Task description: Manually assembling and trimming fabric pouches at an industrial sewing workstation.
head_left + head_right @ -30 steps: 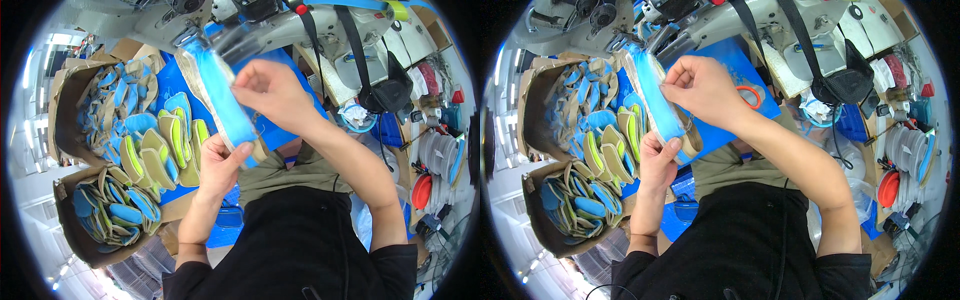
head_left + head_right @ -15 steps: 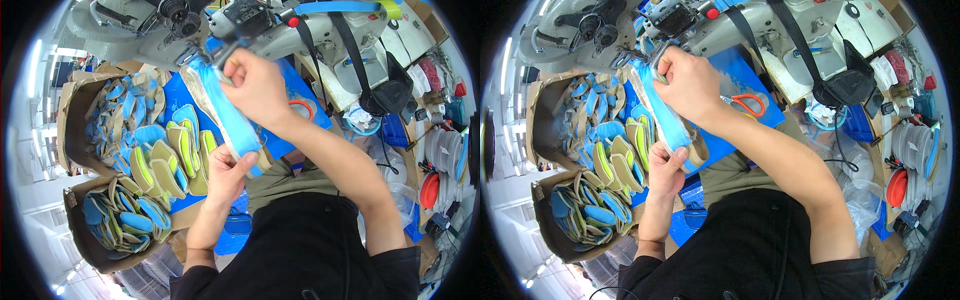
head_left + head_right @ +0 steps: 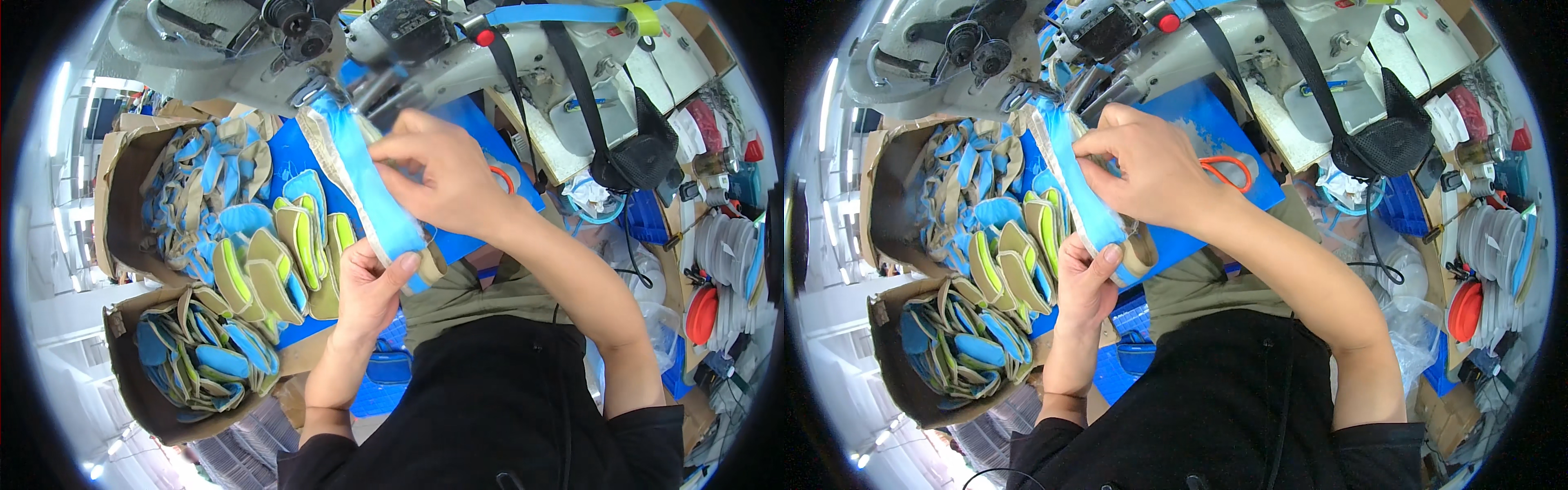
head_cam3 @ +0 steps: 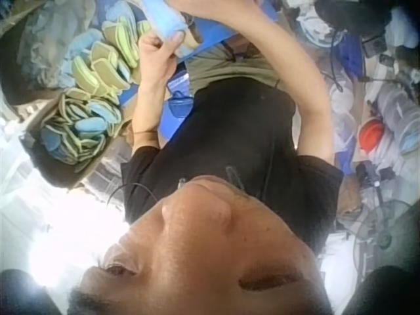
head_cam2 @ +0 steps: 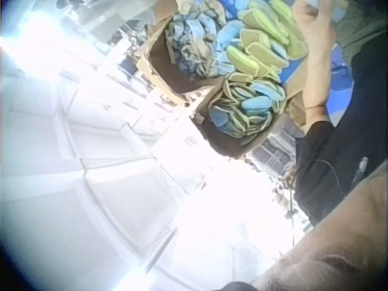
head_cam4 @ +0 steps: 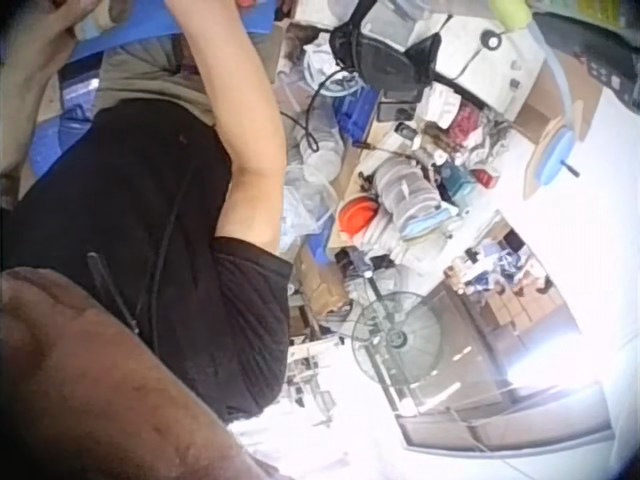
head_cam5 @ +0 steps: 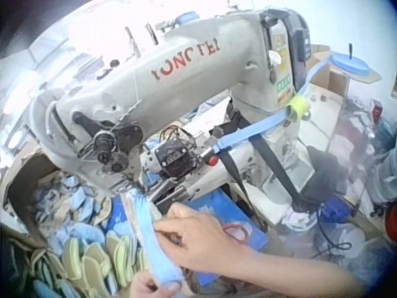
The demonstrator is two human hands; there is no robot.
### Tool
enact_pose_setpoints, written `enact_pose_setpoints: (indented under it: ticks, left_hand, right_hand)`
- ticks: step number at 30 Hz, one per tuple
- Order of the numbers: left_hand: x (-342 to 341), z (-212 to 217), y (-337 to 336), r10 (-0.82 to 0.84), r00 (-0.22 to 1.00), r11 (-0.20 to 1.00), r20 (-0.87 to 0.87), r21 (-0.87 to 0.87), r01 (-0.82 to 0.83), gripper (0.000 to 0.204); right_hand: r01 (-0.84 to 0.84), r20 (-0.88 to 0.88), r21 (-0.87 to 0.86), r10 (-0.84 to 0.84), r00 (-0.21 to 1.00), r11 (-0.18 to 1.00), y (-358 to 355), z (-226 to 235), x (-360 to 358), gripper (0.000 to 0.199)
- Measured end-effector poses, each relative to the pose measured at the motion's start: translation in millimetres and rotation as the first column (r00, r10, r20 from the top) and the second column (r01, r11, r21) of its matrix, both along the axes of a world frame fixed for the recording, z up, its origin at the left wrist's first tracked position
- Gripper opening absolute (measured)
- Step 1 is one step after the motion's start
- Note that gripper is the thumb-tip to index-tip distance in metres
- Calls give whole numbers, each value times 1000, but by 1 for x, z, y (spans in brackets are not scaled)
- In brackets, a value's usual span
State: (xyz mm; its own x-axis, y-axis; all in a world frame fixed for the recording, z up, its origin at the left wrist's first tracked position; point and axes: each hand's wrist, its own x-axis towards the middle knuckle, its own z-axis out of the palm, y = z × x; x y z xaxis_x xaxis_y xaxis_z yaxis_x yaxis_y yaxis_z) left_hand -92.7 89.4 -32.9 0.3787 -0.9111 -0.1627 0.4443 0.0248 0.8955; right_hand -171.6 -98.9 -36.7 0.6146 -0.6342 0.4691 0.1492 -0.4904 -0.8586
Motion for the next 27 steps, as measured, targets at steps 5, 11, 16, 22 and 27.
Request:
enact_pose_setpoints:
  ticks: [5, 11, 16, 22, 27]
  left_hand:
    - [-1, -1, 2, -5, 1000, 1000, 6, -4, 5, 24]
    - [-4, 3, 1, 38, 999, 999, 15, 24, -38, 23]
    - [-10, 1, -1, 20, 999, 998, 29, 52, -22, 20]
    - [1, -18, 20, 48, 949, 996, 313, 57, -69, 14]
    - [48, 12, -13, 346, -95, 918, 933, -358, -170, 29]
  right_hand:
    - [50, 6, 57, -51, 999, 997, -4, 9, 3, 14]
    - [-38, -55, 25, 39, 998, 999, 11, 8, -21, 16]
    - [-223, 107, 605, 200, 974, 765, 43, 9, -57, 23]
    - [-213, 124, 604, 174, 977, 768, 54, -2, -58, 28]
    - [-285, 184, 684, 219, 958, 671, 52, 11, -61, 28]
